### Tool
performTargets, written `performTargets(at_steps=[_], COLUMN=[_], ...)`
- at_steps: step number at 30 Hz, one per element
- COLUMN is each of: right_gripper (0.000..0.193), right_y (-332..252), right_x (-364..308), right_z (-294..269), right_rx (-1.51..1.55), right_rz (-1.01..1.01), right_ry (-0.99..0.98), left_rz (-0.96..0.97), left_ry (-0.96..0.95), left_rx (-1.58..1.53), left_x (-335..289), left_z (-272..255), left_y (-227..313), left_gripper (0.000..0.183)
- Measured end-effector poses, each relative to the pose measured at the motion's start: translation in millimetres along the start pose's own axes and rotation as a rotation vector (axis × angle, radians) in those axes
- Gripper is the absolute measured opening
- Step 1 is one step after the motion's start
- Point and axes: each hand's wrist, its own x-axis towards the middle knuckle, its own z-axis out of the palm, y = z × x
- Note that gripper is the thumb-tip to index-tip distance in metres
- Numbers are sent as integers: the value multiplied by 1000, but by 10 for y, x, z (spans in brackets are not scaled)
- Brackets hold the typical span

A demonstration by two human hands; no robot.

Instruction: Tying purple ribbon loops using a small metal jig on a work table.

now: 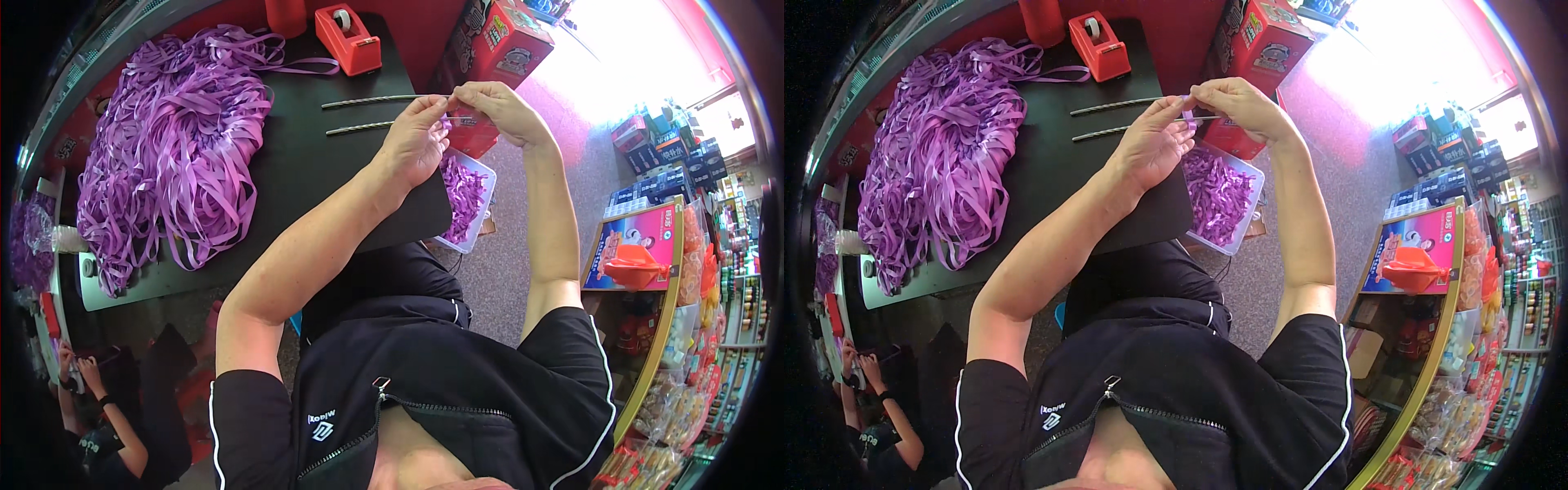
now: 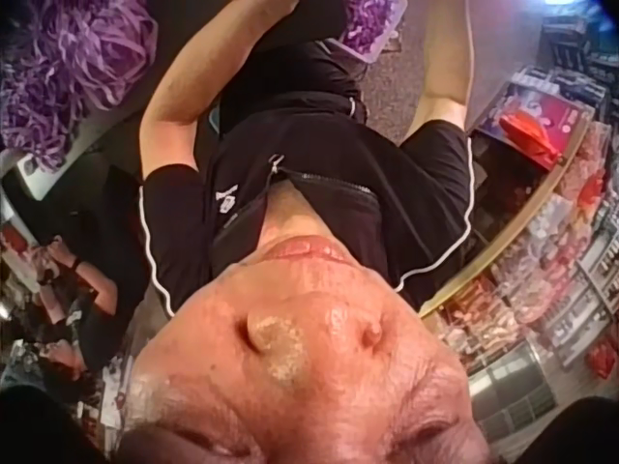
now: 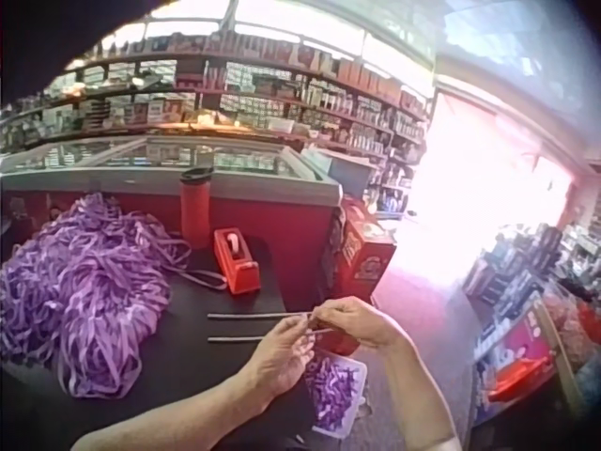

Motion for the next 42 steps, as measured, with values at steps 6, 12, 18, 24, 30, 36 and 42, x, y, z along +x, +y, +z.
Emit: performTargets(at_steps=[6, 12, 18, 24, 30, 36, 42], right_gripper=[33, 27, 21, 18, 18, 22, 22], right_y=[122, 251, 335, 294, 239, 315, 313], right_x=[-38, -166, -177, -192, -12, 252, 448], right_z=[287, 364, 331, 287, 74, -221, -336], right_rx=[668, 442, 371, 481, 338, 95, 0], right_rz=[210, 48, -25, 25, 208, 295, 318], right_ry=[455, 316, 334, 324, 137, -132, -357], left_rz=[3, -10, -12, 4, 0, -63, -64], left_ry=[-24, 17, 12, 4, 116, 53, 67], left_rx=[51, 61, 71, 94, 60, -94, -140], left_x=[57, 1, 8, 10, -82, -71, -89], left_z=[-108, -39, -42, -51, 116, 57, 104], left_y=[-4, 16, 21, 13, 39, 46, 66], left_gripper=[18, 16, 15, 13, 28, 44, 48])
